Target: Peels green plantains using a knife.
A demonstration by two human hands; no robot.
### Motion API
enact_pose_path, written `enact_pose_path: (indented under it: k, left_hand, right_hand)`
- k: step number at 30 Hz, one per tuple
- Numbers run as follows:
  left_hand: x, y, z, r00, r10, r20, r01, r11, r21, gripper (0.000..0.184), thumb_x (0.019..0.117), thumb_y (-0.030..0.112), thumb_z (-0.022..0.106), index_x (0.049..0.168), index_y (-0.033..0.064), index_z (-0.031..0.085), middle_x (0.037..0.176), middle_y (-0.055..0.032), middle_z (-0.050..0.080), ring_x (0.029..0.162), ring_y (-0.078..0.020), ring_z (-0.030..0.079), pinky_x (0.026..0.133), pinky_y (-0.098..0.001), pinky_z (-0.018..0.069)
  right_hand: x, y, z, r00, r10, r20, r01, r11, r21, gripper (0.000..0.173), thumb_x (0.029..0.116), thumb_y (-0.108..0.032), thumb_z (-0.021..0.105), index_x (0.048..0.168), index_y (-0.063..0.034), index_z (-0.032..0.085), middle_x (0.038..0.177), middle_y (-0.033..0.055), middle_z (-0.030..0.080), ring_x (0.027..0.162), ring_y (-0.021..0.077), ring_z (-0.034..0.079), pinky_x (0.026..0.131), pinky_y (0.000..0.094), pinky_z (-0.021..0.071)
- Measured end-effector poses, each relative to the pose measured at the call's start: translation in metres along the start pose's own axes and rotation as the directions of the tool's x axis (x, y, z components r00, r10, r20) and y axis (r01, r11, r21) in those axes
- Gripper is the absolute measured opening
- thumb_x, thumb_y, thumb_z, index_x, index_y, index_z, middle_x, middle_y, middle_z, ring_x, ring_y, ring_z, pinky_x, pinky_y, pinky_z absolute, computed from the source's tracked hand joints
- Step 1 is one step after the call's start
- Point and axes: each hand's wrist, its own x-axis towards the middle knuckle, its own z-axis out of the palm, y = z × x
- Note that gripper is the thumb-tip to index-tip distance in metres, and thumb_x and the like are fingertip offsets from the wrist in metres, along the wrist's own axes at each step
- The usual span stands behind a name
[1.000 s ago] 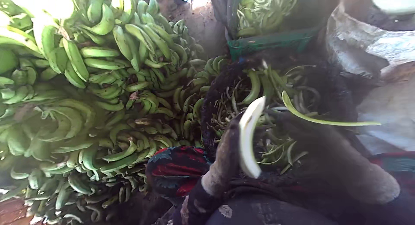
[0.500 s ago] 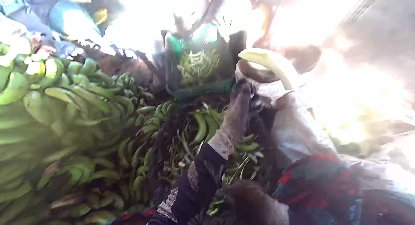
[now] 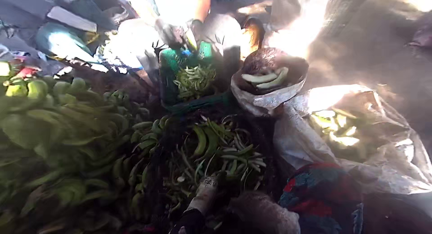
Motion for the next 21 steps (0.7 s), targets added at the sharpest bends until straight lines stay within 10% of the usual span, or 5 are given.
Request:
enact_pose_path:
  k: [6,10,14,21]
  left_hand:
    - [-0.054,-0.023,-0.011,0.967,-0.138,-0.214,0.056,0.935,-0.349,0.063,0.0942,0.037,0.068,0.149,0.0127,0.049,0.135,-0.0194,0.062,0.126,-0.0367,0.059,0.108,-0.0577,0.0445]
    - [-0.069,-0.042,-0.027,0.804,-0.326,-0.497,-0.301,0.497,-0.814,0.063,0.0889,0.033,0.071,0.14,0.0022,0.051,0.117,-0.0109,0.068,0.104,-0.0151,0.068,0.094,-0.0361,0.0558]
    - [-0.096,-0.029,-0.036,0.713,-0.366,-0.599,-0.567,0.203,-0.799,0.057,0.0982,0.036,0.059,0.139,-0.0026,0.048,0.109,-0.008,0.069,0.097,-0.0116,0.069,0.088,-0.0306,0.0592]
    - [-0.12,-0.017,-0.04,0.507,-0.459,-0.729,-0.809,0.038,-0.587,0.049,0.1046,0.028,0.044,0.142,-0.0037,0.035,0.101,0.0023,0.069,0.086,-0.0097,0.071,0.078,-0.0317,0.0626]
  right_hand:
    - [-0.016,0.02,0.001,0.969,-0.188,-0.159,0.217,0.959,0.184,0.04,0.1088,-0.039,0.044,0.137,-0.0193,0.064,0.128,0.0129,0.069,0.122,0.032,0.064,0.104,0.0597,0.0464]
    - [-0.017,0.013,0.003,0.819,-0.185,-0.543,0.503,0.687,0.524,0.039,0.1067,-0.033,0.046,0.135,-0.0163,0.066,0.103,0.0014,0.072,0.082,0.0087,0.066,0.076,0.0327,0.0571]
    - [-0.016,-0.019,-0.008,0.788,-0.018,-0.615,0.581,0.352,0.734,0.034,0.1045,-0.029,0.051,0.129,-0.0085,0.062,0.089,0.003,0.072,0.073,0.0146,0.07,0.064,0.0318,0.0621]
    - [-0.016,-0.039,0.0,0.741,-0.098,-0.664,0.636,0.419,0.648,0.038,0.1025,-0.022,0.054,0.134,-0.0019,0.059,0.097,0.0063,0.069,0.081,0.011,0.066,0.075,0.0333,0.0576]
